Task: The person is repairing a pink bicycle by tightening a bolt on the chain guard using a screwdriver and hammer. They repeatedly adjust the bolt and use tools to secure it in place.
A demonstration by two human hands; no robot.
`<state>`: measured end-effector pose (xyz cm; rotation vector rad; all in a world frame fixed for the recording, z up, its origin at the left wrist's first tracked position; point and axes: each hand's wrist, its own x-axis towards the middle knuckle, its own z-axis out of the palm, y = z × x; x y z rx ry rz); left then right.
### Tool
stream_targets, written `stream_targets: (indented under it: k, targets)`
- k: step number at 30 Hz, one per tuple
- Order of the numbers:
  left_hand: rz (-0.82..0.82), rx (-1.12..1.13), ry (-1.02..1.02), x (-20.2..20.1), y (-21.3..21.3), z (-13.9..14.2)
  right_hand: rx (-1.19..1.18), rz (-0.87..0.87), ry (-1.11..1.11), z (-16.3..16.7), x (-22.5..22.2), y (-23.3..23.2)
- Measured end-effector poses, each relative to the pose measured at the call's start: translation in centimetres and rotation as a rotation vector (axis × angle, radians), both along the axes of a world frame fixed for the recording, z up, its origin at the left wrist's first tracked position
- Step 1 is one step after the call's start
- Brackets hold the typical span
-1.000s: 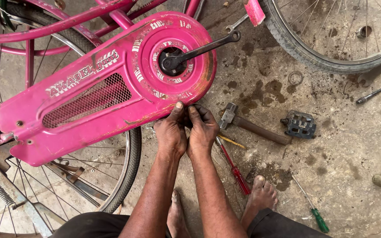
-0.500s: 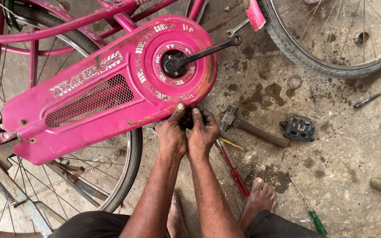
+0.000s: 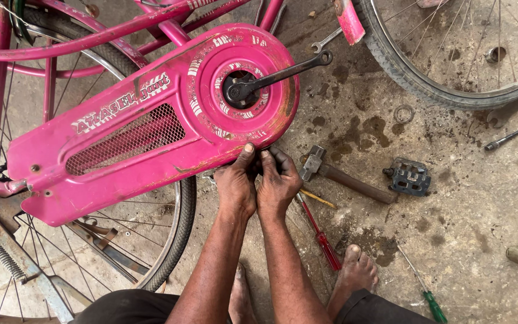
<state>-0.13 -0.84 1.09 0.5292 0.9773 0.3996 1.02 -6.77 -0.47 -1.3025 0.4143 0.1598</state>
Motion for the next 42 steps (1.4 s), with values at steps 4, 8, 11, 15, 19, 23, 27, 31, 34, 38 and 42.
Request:
stream_targets:
  k: [4,8,11,15,19,23,27,31,34,38,42]
  targets:
    - [0.002,-0.008,-0.014,-0.1,0.0,-0.2,-0.097,0.039,-0.115,-0.6,-0.1,-0.2]
    - [-0.008,0.016,-0.003,0.0,-0.1,-0.4,0.02,0.052,-0.093,-1.6,-0.2,-0.3]
    - [-0.003,0.018,-0.019,0.1,-0.1,-0.4,0.054,0.067,-0.086,-2.2,0.0,-0.4]
    - [0.0,0.039,-0.041,0.0,-0.2,-0.2,0.12,0.077,-0.039,-2.1,0.2,-0.3]
    - [-0.012,0.043,-0.019,-0.1,-0.2,0.2,0.099,0.063,0.039,-1.2,0.3,-0.3]
    - [-0.004,0.025,0.004,0.0,-0.2,0.5,0.21,0.047,0.104,-0.6,0.4,-0.3]
    - [-0.021,0.034,0.02,0.1,-0.1,0.7,0.125,0.061,0.186,-0.5,0.5,-0.2]
    - [-0.025,0.026,0.035,0.1,-0.2,1.0,0.256,0.04,0.15,-0.4,0.6,-0.2]
    - [-0.007,0.011,0.032,0.2,-0.1,0.9,0.2,-0.02,0.224,-0.1,0.6,0.0]
    - [-0.006,-0.001,0.026,0.2,-0.1,0.5,0.127,0.021,0.157,0.6,0.5,0.1]
    - [0.007,0.019,0.029,0.1,-0.1,-0.1,0.006,0.083,0.113,0.8,0.4,0.1]
